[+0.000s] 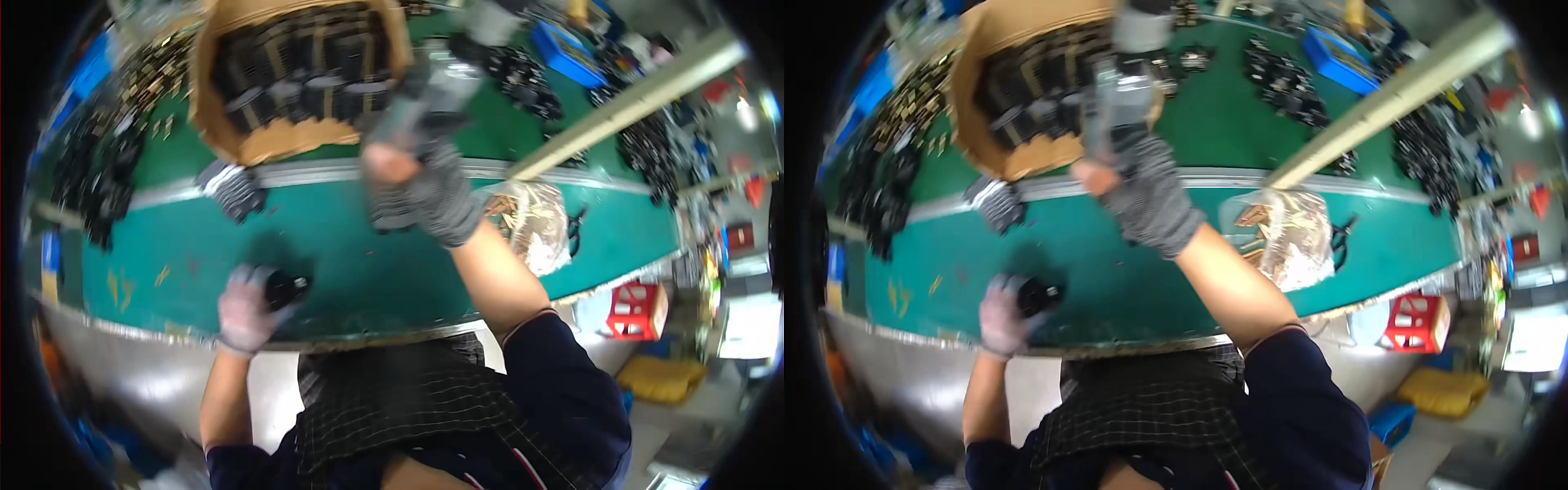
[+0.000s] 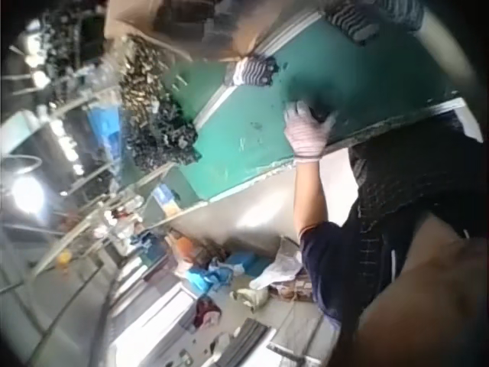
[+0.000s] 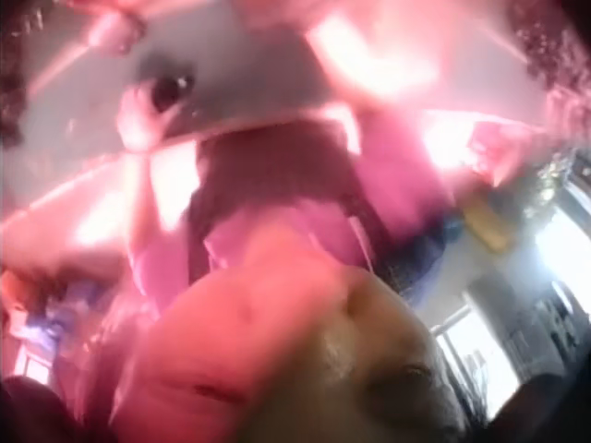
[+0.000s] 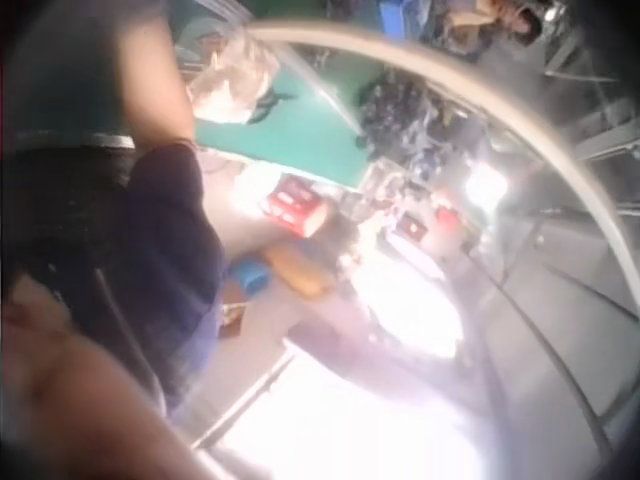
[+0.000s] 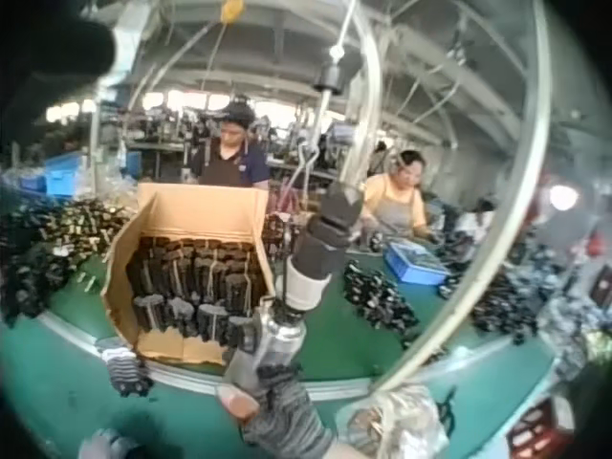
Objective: Assembling small mechanical components using an electric screwdriver at a factory workstation.
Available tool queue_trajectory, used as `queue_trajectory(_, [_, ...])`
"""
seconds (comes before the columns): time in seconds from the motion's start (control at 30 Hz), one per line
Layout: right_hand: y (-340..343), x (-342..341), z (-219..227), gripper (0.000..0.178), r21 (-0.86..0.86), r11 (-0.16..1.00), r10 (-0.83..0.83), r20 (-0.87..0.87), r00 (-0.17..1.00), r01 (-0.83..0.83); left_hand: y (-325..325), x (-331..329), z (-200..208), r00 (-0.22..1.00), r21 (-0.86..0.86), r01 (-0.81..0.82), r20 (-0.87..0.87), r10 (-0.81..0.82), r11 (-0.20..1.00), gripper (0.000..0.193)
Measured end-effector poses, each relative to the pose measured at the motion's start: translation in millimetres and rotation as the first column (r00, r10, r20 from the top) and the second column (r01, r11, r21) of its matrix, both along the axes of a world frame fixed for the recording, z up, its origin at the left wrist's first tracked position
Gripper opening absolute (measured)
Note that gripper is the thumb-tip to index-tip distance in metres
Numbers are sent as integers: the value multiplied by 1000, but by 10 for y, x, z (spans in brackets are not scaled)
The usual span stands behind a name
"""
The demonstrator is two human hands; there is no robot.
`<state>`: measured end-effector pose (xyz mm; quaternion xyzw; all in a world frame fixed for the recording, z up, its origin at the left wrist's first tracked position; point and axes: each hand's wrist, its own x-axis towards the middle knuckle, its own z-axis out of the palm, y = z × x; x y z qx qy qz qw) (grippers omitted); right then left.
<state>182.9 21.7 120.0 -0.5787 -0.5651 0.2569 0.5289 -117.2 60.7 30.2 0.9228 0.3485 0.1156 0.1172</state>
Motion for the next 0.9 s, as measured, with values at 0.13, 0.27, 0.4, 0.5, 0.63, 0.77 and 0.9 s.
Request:
queue_trajectory(0.13, [12,355,-296,47,526,821,-443,342,829,222,663,-402,-298,680,-792,-30,432,593,610,47])
queue_trajectory(0.27, [-529,984,-641,41,351,766,-606,113,787,539,1870,-1411,-459,351,-903,313,398,848,294,45])
queue_trajectory(0.4, [-908,1700,-649,37,468,300,-786,-373,493,832,2872,-2048,-804,-96,-204,977,-123,988,70,46])
queue_trajectory(0.5, [-1084,2289,-646,40,298,170,-828,-473,300,939,3097,-1956,-739,-144,-609,772,110,983,181,46])
queue_trajectory(0.63, [-1247,3408,-1104,59,211,48,-874,483,-61,976,3200,-1825,-500,-45,-868,259,428,903,425,47])
queue_trajectory(0.77, [-1059,4098,-1530,67,37,284,-411,908,87,958,2944,-1950,2,186,-672,-379,618,764,636,47])
queue_trajectory(0.9, [-1537,5742,-2312,66,-220,636,-772,-187,608,740,1832,-69,-129,284,-628,-271,672,684,729,46])
